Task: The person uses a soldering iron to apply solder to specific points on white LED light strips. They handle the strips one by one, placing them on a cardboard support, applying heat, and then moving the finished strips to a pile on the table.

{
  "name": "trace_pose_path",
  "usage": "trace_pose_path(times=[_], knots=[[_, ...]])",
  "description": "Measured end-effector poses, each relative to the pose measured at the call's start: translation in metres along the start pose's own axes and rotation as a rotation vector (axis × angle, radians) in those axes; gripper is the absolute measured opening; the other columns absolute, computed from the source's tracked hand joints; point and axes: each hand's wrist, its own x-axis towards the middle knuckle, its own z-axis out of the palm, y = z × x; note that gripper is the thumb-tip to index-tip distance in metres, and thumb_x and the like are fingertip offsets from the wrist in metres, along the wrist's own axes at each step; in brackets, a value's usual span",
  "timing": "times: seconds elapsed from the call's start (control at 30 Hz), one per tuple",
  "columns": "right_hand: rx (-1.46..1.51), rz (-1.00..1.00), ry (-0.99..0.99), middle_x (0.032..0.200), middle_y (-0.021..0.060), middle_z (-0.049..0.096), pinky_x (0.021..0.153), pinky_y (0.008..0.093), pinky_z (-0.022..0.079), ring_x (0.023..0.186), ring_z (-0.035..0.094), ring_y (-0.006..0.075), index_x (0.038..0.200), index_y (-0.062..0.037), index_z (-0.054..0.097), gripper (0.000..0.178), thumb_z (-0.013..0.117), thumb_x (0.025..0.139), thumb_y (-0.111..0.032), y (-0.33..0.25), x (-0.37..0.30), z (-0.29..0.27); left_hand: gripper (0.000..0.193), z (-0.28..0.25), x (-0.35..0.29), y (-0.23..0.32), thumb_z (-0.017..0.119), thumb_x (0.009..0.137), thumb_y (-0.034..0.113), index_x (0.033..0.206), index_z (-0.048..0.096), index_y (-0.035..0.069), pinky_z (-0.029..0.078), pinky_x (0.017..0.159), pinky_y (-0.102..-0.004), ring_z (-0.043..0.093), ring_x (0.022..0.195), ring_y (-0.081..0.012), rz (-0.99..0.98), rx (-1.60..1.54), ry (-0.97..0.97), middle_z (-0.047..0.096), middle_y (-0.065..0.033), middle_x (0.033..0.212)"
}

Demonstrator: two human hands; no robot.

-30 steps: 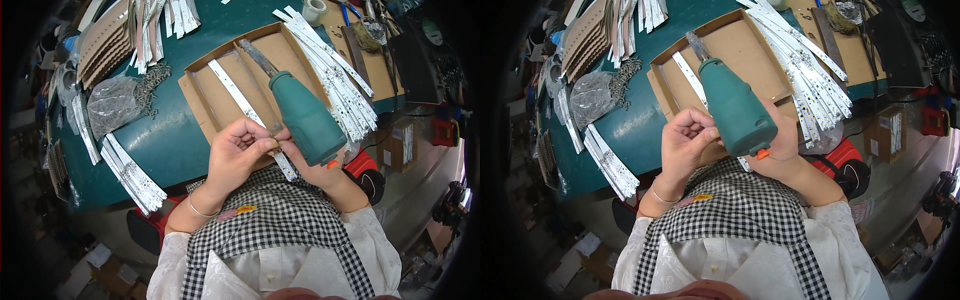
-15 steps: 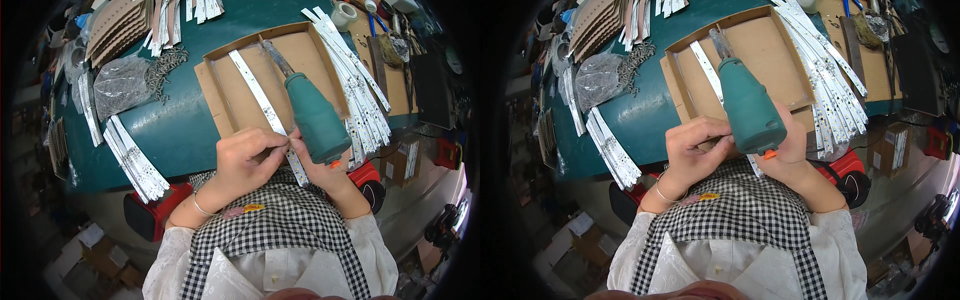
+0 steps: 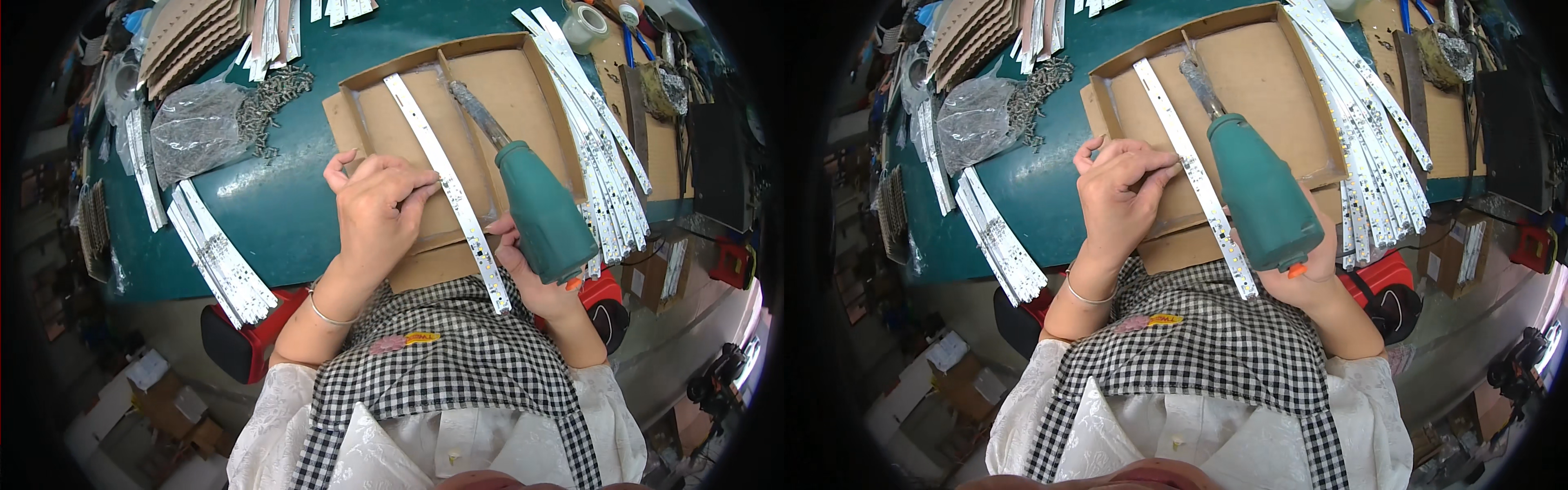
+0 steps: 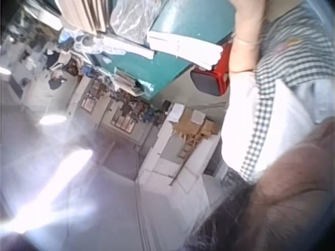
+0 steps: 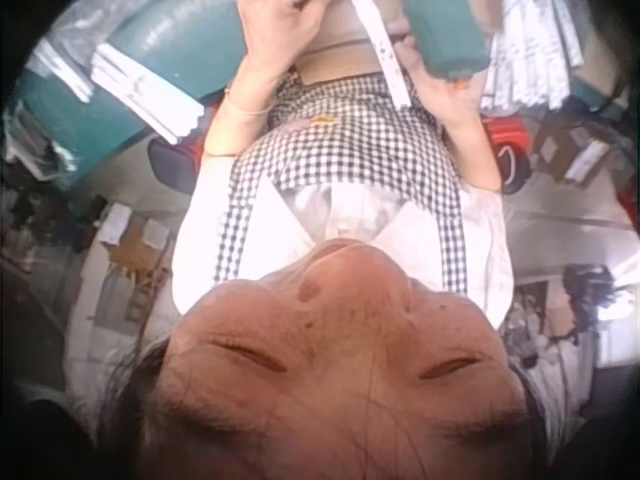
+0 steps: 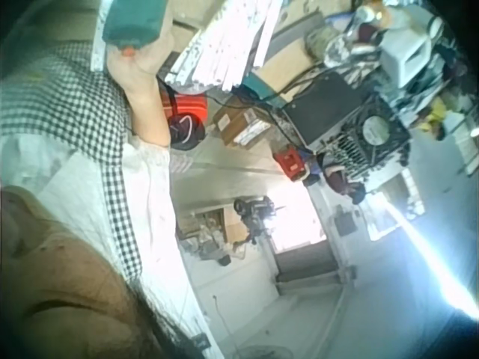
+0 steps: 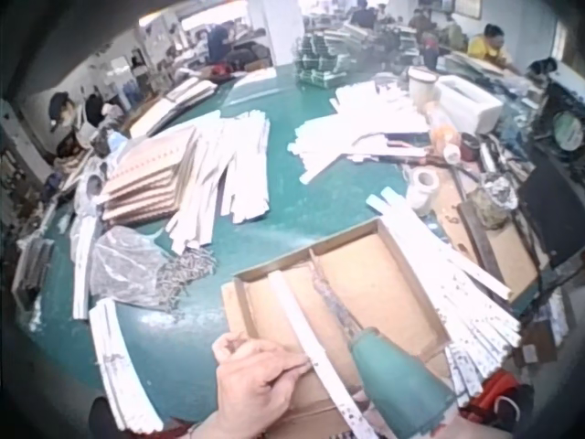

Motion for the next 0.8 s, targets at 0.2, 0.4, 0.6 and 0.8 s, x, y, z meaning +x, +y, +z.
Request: trace_pose_path(times=[0.2,0.4,0.6,0.8], knots=[[-0.032,-0.029,-0.037,0.105,0.0139,0.067,0.082,0.0291,0.054,0.094,0.067,0.0186,0.124,0.0068,0.047,0.049,0.068,0.080,0.006,0.009,-0.005,-0.007,0.014,0.003,0.001,0.001,0.078,0.070,0.004,0.080,0.074,0.012,0.030,0.096,-0.0379,0.062,0.074,-0.0125,-0.009,0.002,0.006,0.065,0.0004,0.072],[0.031,-0.011,-0.022,0.105,0.0140,0.067,0.082,0.0304,0.055,0.093,0.068,0.0188,0.125,0.0062,0.047,0.051,0.070,0.080,0.005,0.002,-0.002,-0.006,0.014,0.004,0.000,0.000,0.078,0.069,0.004,0.080,0.074,0.012,0.031,0.095,-0.0373,0.062,0.074,-0.0127,0.001,-0.008,0.012,0.064,0.0006,0.071],[-0.044,0.002,-0.118,0.109,0.0152,0.066,0.085,0.0314,0.055,0.098,0.066,0.0197,0.125,0.0052,0.049,0.048,0.067,0.081,0.009,-0.003,0.000,-0.011,0.013,0.004,0.001,0.000,0.079,0.069,0.005,0.078,0.074,0.012,0.032,0.094,-0.0371,0.062,0.074,-0.0126,-0.007,-0.019,0.013,0.064,0.0010,0.070],[0.189,0.196,0.008,0.097,0.0057,0.061,0.078,0.0259,0.047,0.085,0.057,0.0118,0.111,0.0025,0.057,0.024,0.064,0.091,-0.008,-0.012,-0.003,-0.001,0.014,0.006,0.001,-0.001,0.080,0.068,0.006,0.078,0.075,0.014,0.031,0.094,-0.0380,0.062,0.074,-0.0123,0.010,-0.015,0.016,0.064,0.0015,0.069]])
